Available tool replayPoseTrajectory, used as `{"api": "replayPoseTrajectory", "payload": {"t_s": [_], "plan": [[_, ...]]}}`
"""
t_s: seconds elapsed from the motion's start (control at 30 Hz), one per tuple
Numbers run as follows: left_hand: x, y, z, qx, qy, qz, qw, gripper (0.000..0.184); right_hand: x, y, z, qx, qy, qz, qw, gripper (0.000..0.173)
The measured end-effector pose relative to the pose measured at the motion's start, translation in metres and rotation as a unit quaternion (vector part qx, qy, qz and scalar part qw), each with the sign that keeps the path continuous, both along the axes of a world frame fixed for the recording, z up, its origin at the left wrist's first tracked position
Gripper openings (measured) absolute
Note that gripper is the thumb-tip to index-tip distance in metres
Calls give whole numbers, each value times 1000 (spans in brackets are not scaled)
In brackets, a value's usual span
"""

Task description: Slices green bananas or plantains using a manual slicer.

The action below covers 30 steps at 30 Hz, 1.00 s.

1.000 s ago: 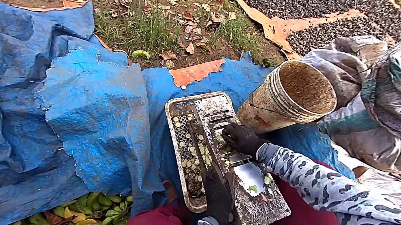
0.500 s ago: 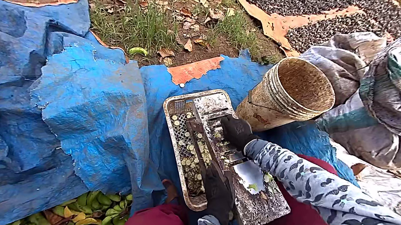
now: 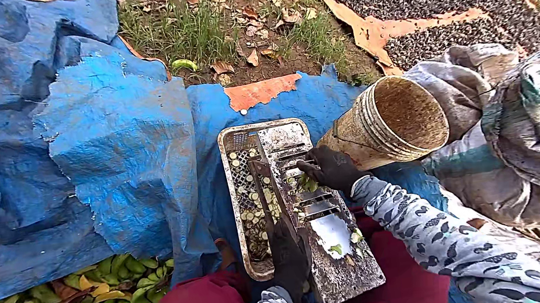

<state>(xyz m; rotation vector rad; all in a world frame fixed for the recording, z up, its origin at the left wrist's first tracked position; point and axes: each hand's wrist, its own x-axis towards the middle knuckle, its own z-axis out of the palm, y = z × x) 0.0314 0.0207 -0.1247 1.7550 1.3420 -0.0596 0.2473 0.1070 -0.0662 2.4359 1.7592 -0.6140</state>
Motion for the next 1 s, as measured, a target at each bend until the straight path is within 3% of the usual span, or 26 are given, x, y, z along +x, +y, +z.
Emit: {"api": "replayPoseTrajectory", "payload": {"t_s": [0.07, 0.13, 0.17, 0.37, 0.57, 0.63, 0.7, 0.8, 0.9, 1.0], "plan": [[0, 20, 43, -137, 101, -101, 980, 64, 0, 2, -10, -16, -11, 54, 998, 50], [5, -1, -1, 8, 13, -11, 1000, 63, -7, 5, -17, -28, -40, 71, 996, 34], [5, 0, -10, 18, 5, -11, 1000, 65, -12, 2, -15, -32, -50, 67, 996, 31], [0, 4, 2, -5, -4, -10, 1000, 67, -46, -62, 0, -64, -56, 99, 991, 44], [0, 3, 1, 9, -15, -9, 1000, 66, -49, -8, -13, -89, -68, -7, 994, 46], [-2, 4, 0, 11, -18, -5, 1000, 66, -42, -8, 3, -88, -35, -32, 995, 57], [-3, 5, -1, 10, -13, -10, 1000, 66, -27, -12, 24, -54, 0, -51, 997, 55], [1, 6, -1, -4, 8, -30, 1000, 67, 2, -13, 27, -17, 27, 41, 999, 49], [4, 5, -1, 14, 2, -22, 1000, 66, 9, -8, 7, -95, 60, 194, 975, 45], [-2, 1, -8, 35, -4, -3, 999, 65, -10, -16, 7, -141, 51, 194, 969, 44]]}}
